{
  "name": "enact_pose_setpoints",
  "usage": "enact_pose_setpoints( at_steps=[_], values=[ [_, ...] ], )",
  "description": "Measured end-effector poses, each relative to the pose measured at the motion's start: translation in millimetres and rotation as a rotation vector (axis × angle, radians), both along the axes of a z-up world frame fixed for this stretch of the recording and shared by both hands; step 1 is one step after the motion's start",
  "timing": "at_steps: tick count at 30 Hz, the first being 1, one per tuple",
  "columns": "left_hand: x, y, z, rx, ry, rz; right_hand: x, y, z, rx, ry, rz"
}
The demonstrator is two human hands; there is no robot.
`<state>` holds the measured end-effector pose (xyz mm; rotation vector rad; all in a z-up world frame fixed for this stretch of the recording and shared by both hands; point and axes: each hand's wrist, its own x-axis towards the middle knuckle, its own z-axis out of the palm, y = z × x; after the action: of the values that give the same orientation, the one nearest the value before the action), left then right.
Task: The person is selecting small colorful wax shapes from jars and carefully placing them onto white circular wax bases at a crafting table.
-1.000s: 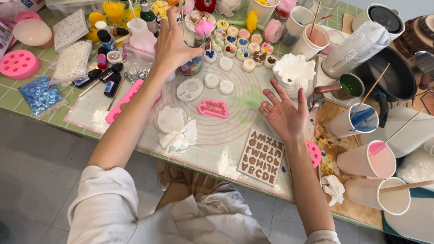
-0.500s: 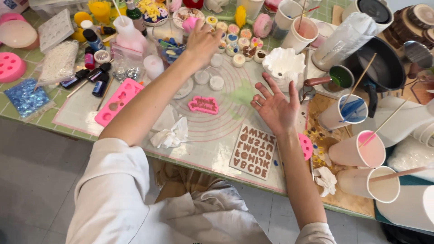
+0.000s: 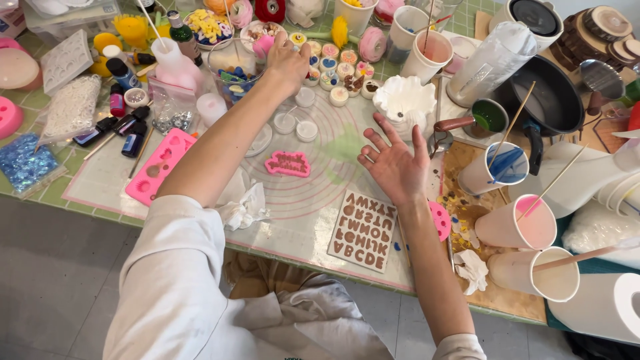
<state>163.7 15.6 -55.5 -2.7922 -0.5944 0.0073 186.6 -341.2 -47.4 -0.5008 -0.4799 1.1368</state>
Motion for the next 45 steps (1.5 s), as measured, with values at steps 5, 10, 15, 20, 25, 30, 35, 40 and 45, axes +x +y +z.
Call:
enact_pose_setpoints(
  at_steps=[5, 10, 15, 20, 25, 30, 35, 40, 45],
  values=[
    [-5.4, -4.1, 3.8, -0.014, 0.017, -0.004, 0.3, -0.7, 1.4, 0.008, -0.002, -0.012],
    [-10.0, -9.2, 12.0, -0.016, 0.072, 0.005, -0.7, -0.7, 2.3, 0.009, -0.006, -0.012],
    [-3.2, -3.2, 6.0, 0.074, 0.055, -0.025, -0.5, -0.7, 2.6, 0.003, -0.005, -0.015],
    [0.8, -13.2, 37.9, 0.082, -0.011, -0.072, 0.3, -0.6, 1.2, 0.013, 0.004, -0.010],
    [-15.1, -44.2, 82.6, 0.047, -0.004, -0.104, 0.1, -1.2, 0.0, 0.025, 0.012, 0.009],
    [-80.7, -122.4, 125.2, -0.057, 0.031, -0.178, 6.6, 0.1, -2.5, 0.000, -0.065, -0.036],
    [-146.1, -207.8, 62.7, -0.212, 0.079, -0.287, 11.2, -1.0, 0.4, -0.012, -0.094, -0.033],
    [-174.0, -252.1, 27.2, -0.384, 0.147, -0.241, 11.5, 0.5, -4.7, -0.069, -0.229, -0.058],
    [-224.1, -254.5, 71.4, -0.587, -0.057, -0.162, 2.3, -4.6, 12.1, -0.187, -0.704, -0.304]
  ],
)
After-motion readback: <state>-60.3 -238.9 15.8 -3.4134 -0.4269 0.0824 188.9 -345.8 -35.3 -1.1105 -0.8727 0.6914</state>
